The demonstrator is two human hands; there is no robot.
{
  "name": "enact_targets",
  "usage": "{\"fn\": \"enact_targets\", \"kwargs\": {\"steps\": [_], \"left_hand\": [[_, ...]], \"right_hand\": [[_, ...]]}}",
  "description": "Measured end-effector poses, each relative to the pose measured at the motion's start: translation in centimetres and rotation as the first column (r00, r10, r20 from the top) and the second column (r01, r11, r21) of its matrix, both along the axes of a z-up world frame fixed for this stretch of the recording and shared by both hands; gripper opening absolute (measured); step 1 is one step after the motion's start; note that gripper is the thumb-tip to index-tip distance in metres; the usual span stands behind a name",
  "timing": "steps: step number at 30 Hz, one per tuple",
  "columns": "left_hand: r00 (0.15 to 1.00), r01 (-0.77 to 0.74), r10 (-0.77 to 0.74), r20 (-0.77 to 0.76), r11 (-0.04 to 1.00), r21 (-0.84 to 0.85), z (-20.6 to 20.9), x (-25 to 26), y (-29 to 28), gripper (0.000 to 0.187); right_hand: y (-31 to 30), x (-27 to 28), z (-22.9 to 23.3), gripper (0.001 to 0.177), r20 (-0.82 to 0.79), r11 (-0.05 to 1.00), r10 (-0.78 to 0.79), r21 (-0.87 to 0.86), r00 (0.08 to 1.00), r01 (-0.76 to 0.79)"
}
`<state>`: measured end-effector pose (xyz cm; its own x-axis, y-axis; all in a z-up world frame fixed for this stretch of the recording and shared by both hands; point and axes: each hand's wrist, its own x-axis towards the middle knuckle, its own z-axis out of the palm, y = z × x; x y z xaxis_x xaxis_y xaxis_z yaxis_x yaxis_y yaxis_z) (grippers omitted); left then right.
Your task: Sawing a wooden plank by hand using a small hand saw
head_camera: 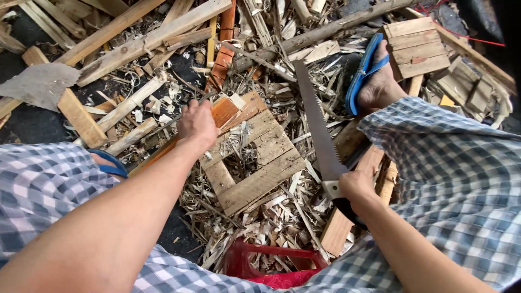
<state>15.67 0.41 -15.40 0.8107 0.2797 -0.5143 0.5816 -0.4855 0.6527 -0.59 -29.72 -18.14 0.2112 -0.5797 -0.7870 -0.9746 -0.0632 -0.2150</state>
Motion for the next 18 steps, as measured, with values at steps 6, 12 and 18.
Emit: {"fn": "enact_targets", "kwargs": {"steps": [6, 12, 18], "left_hand": [[0.828, 0.45, -0.559, 0.044, 0.71, 0.542, -11.8, 3.7, 2.9, 0.052], [0.999, 0.028, -0.03, 0.038, 0.998, 0.048, -1.8, 0.5, 0.2, 0.019], [0.9, 0.432, -0.421, -0.109, 0.835, 0.341, -3.0, 0.9, 1.0, 0.016]], "right_hand": [[-2.2, 0.2, 1.7, 0.072, 0.266, 0.994, 0.002, -0.103, 0.964, 0.027], [1.3, 3.0, 12.0, 0.057, 0.619, 0.984, -0.176, 0.088, 0.765, 0.154], [5.2, 6.4, 24.1, 0.082, 0.762, 0.87, -0.206, 0.43, 0.614, -0.241]]}}
